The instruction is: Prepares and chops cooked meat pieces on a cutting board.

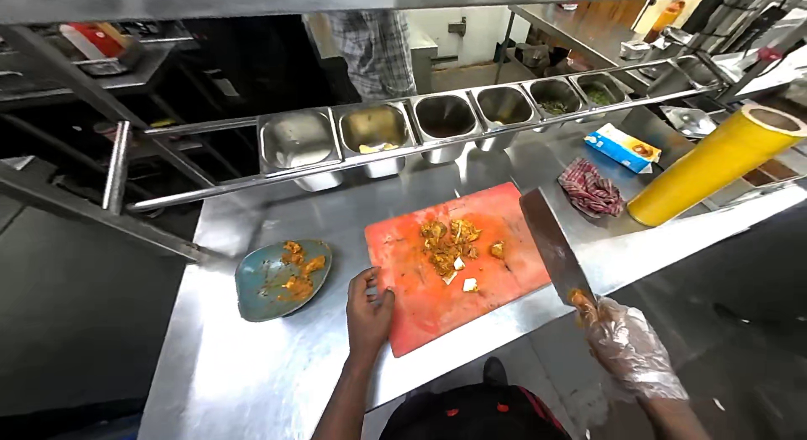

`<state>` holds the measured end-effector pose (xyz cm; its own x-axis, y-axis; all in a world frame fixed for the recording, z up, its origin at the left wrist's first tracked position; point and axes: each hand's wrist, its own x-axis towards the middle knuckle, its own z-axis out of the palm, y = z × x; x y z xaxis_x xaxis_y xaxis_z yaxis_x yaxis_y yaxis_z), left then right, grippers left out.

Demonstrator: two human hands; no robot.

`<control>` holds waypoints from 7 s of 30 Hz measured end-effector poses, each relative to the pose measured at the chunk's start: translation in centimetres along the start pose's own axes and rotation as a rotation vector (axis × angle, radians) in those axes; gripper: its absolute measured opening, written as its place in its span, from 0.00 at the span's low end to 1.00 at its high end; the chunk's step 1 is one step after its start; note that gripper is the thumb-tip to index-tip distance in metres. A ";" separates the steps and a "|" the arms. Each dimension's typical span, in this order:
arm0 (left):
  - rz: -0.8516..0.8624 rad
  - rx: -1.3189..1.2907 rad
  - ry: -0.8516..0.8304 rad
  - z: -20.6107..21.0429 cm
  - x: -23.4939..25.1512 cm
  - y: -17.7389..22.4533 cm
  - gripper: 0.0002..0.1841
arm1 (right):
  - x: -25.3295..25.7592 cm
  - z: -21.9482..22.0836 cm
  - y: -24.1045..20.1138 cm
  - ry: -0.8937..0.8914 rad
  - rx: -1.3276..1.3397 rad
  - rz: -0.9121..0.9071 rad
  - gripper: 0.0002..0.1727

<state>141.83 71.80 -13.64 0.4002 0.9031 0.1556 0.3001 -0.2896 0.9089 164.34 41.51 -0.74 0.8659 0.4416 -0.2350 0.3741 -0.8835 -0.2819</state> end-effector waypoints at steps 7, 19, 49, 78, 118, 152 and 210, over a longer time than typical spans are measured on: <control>0.026 0.002 0.014 0.2 -0.6 0.1 0.25 | 1.1 1.4 -1.5 -0.010 -0.128 -0.161 0.24; -0.058 -0.010 0.164 -1.6 -2.0 -1.3 0.24 | 0.8 8.1 -10.9 -0.629 -0.072 -0.369 0.27; -0.059 0.008 0.382 -5.6 -4.7 -6.3 0.23 | 4.4 2.6 -15.3 -0.049 -0.212 -0.430 0.19; -0.011 0.154 0.328 -5.6 -4.6 -6.4 0.21 | 2.5 4.0 -16.3 -0.421 -0.493 -0.404 0.21; -0.017 0.209 0.295 -5.5 -4.6 -6.3 0.21 | 0.9 3.1 -11.9 -0.229 -0.263 -0.279 0.26; -0.015 0.138 0.310 -5.5 -4.7 -6.3 0.20 | 1.1 2.0 -10.4 -0.293 -0.555 -0.277 0.23; -0.007 0.137 0.308 -5.7 -4.6 -6.4 0.19 | 3.4 5.8 -16.1 -0.038 -0.007 -0.376 0.23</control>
<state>133.15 71.32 -17.98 0.1232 0.9525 0.2784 0.4243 -0.3041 0.8529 159.37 58.19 -2.36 0.6550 0.7404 -0.1510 0.6654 -0.6598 -0.3490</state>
